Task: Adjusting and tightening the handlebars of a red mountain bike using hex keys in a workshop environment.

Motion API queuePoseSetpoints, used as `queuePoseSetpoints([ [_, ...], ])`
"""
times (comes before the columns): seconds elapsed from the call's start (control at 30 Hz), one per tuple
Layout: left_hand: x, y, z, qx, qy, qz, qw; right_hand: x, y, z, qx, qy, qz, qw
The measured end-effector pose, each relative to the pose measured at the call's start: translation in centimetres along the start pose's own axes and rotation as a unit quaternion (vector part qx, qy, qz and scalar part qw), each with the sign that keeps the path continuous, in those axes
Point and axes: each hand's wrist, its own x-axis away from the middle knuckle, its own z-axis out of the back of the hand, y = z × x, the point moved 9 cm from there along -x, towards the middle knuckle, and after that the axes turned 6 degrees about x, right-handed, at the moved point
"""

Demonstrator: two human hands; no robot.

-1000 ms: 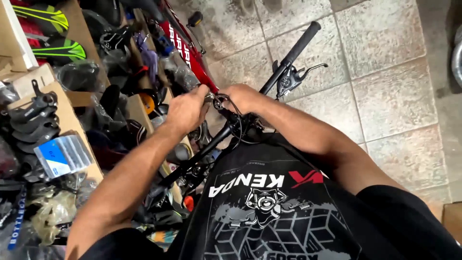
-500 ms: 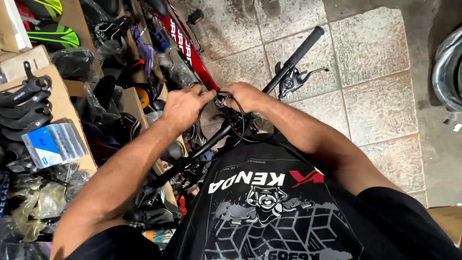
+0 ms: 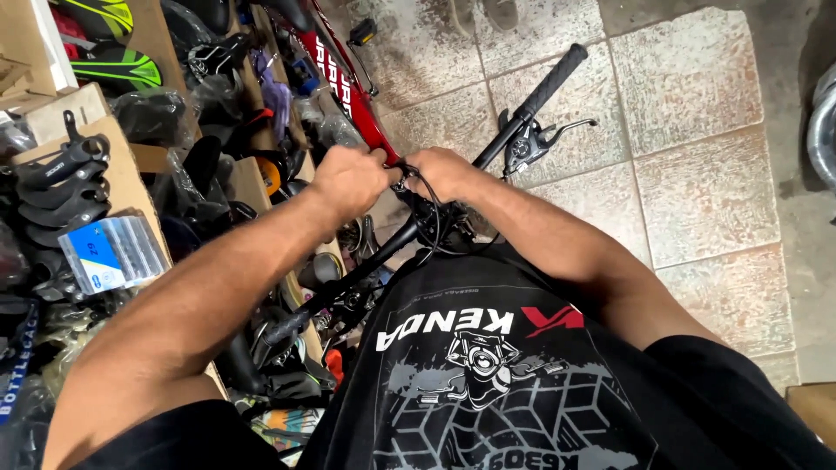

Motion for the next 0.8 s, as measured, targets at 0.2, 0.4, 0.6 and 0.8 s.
queuePoseSetpoints([
  [0.2,-2.3,-0.9,-0.2,0.116,-0.304,0.031,0.945,-0.2,0.2,-1.5,0.008,-0.011,-0.006,1.000],
  [0.4,-4.1,-2.6,-6.2,0.159,-0.427,0.088,0.886,0.3,-0.5,-0.7,-0.023,0.010,0.017,1.000],
  [0.6,-5.1,1.5,-2.7,-0.047,-0.376,-0.086,0.921,1.2,-0.3,0.0,-0.024,0.018,0.013,0.999],
  [0.8,-5.2,-3.5,-3.7,0.315,-0.493,0.151,0.797,0.2,-1.7,1.1,-0.010,-0.012,0.020,1.000],
])
